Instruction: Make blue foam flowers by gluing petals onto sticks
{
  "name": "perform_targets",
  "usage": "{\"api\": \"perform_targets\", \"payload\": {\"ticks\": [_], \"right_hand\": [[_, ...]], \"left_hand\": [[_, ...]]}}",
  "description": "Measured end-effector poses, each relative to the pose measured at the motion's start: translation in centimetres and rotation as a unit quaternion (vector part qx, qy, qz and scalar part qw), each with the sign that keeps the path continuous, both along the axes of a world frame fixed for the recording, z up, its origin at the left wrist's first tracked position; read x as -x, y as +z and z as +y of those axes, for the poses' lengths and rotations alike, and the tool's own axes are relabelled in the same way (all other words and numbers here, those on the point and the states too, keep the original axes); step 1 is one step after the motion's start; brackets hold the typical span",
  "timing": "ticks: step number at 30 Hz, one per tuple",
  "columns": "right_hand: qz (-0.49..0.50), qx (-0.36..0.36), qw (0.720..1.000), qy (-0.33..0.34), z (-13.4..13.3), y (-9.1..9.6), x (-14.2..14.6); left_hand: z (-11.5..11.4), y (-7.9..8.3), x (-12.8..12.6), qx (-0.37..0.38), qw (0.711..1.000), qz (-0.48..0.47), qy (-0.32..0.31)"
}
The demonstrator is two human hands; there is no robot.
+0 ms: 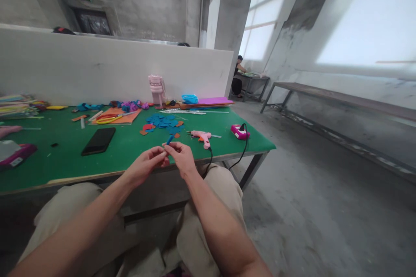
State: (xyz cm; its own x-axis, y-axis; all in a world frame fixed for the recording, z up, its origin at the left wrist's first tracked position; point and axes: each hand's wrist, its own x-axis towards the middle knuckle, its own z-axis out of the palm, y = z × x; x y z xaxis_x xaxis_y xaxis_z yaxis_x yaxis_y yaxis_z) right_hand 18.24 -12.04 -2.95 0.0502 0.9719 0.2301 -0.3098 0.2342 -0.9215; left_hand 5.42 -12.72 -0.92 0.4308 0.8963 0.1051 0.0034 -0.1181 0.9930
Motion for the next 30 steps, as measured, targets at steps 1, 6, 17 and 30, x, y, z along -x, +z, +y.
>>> {"api": "perform_targets", "payload": {"ticks": [1,6,17,30], "right_hand": [[0.000,-0.002,1.000,-0.002,0.0,0.0,-0.1],[-0.036,-0.032,0.999,-0.007,0.0,-0.1,-0.1],[-0.144,-0.073,0.985,-0.059,-0.1,-0.2,0.0],[-0.101,-0.014,0.992,-0.072,-0.2,-0.1,0.3]], "left_hand": [[0.1,-0.1,0.0,-0.027,0.999,0.016,0.015],[0.5,-0.5,0.0,-0.177,0.968,0.154,0.094],[-0.1,-0.5,-0.3,-0.135,0.970,0.159,0.125],[0.1,-1.3,-0.7,-0.095,0.989,0.059,0.099]]}}
